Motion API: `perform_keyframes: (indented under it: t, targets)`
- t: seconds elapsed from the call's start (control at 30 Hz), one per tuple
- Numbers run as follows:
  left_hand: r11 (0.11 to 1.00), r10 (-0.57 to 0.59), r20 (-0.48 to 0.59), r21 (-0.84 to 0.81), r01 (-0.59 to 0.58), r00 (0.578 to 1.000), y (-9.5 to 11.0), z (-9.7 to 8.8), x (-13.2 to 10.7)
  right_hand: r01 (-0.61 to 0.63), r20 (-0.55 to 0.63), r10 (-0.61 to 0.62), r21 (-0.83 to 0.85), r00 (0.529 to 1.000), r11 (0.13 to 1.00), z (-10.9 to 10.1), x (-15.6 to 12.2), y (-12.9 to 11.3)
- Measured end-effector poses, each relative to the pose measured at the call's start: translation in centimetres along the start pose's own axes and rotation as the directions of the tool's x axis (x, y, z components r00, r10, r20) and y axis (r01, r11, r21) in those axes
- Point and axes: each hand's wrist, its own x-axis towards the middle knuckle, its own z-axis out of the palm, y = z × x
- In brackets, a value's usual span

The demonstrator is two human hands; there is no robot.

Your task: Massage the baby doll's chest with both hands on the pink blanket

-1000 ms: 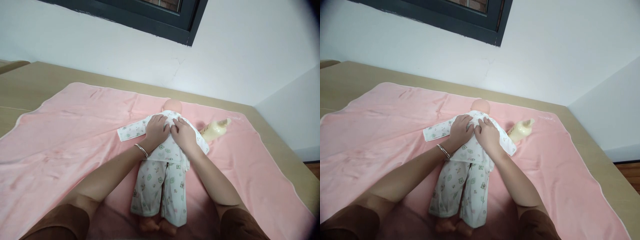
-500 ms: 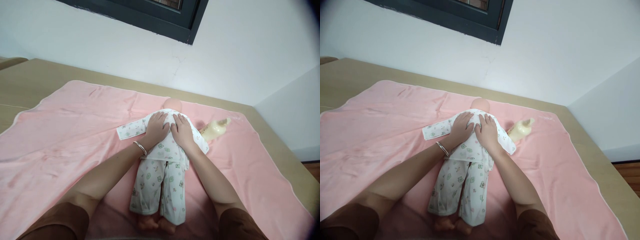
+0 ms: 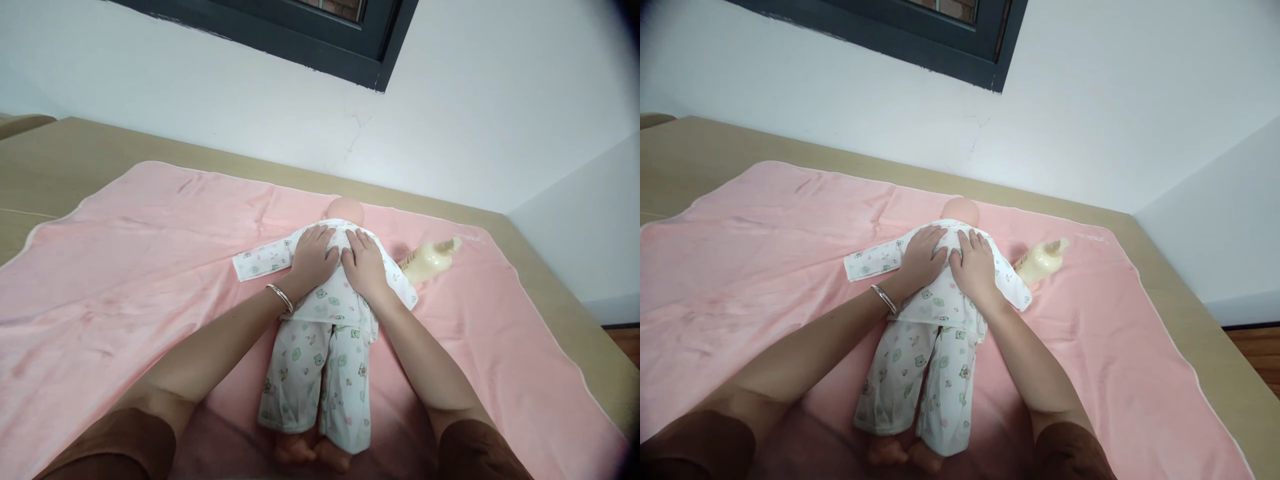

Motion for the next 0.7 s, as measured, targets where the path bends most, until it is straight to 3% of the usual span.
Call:
perform_keyframes:
  t: [0.5,0.7]
  targets:
    - [1.0,-0.009,0.025,0.003,0.009,1.0,0.03,-0.07,0.07,-0.035,0.015,0.035,0.001,0.999,0.999,0.05,-0.11,-0.23]
    - [0.999,-0.045,0.045,-0.003,0.045,0.998,-0.36,0.31,-0.11,-0.097,0.126,0.084,0.099,0.988,0.99,-0.53,0.73,0.73]
